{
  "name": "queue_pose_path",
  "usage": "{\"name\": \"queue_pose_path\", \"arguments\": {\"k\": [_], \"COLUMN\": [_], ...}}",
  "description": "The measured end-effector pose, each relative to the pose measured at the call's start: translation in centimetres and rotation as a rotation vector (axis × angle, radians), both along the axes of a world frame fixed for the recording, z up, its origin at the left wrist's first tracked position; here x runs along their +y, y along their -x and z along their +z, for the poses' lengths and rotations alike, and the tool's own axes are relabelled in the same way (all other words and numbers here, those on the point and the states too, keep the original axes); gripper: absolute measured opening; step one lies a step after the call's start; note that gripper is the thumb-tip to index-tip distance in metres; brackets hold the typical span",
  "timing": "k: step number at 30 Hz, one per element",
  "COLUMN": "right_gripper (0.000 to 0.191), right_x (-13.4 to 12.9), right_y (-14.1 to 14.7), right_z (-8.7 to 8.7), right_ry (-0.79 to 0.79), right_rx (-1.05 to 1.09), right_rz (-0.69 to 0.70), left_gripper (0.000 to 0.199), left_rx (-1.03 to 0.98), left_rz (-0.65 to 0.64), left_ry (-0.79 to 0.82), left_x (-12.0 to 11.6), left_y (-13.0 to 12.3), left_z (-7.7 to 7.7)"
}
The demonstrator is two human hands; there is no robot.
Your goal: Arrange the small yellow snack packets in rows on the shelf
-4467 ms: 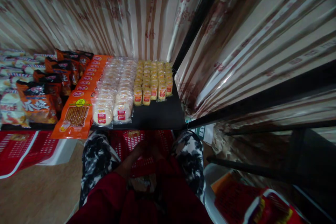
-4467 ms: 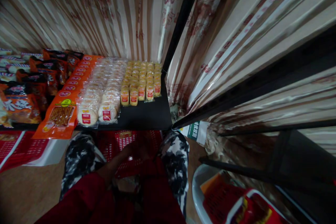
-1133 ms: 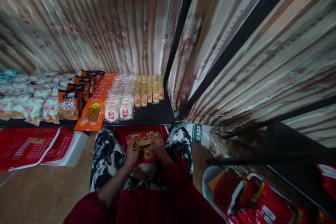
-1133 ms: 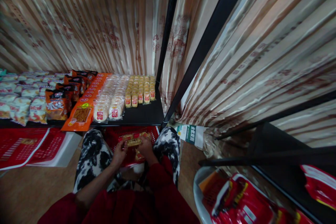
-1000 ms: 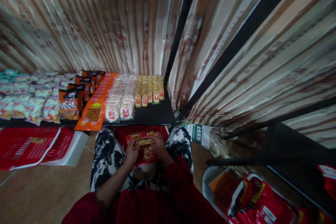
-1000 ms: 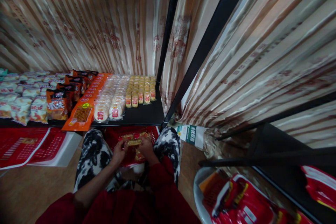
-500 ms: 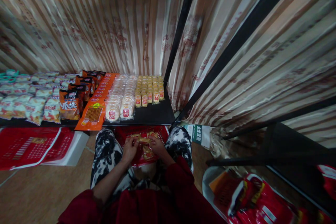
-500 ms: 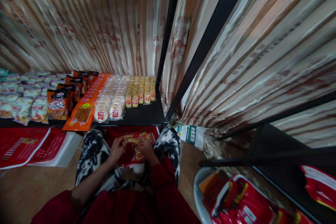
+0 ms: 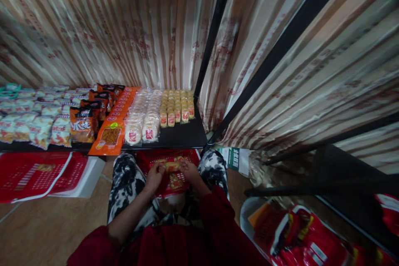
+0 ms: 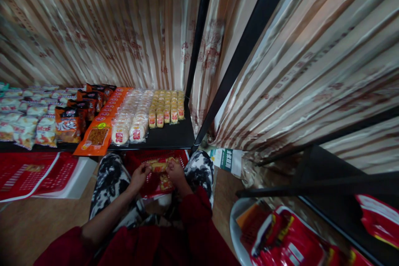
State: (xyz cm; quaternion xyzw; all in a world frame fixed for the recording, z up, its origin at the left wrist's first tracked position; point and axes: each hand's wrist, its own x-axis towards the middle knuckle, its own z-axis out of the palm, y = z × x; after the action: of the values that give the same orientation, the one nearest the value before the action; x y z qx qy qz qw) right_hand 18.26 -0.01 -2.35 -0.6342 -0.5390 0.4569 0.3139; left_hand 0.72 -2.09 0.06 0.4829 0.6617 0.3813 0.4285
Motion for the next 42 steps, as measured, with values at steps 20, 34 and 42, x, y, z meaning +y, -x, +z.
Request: {"name": "queue_pose_path", "arguments": {"k": [20,34,42], "right_gripper": [0.029,0.029,0.035], "right_x": [2.1,3.7,4.3], "right_y": [-0.7,0.0,0.0], "right_z": [6.2,10.4,11.2], "right_ry": [-0.146,-0.236,-0.362], "right_rx": [-0.164,-0.184,-0.211], "right_rz": [0.037,0.063,0.005], "left_gripper": [0.037,0.046,0.037], "left_rx": [-0.454,-0.608,-0.662], "left_rz": [-0.059,-0.072,-0.037], "left_ry": [0.169,0.153,0.092], "left_x": [-1.3,-0.7,0.9], "left_y": [-2.4,-4.5,-5.3], "left_z": [-0.2,3.4,4.6]}}
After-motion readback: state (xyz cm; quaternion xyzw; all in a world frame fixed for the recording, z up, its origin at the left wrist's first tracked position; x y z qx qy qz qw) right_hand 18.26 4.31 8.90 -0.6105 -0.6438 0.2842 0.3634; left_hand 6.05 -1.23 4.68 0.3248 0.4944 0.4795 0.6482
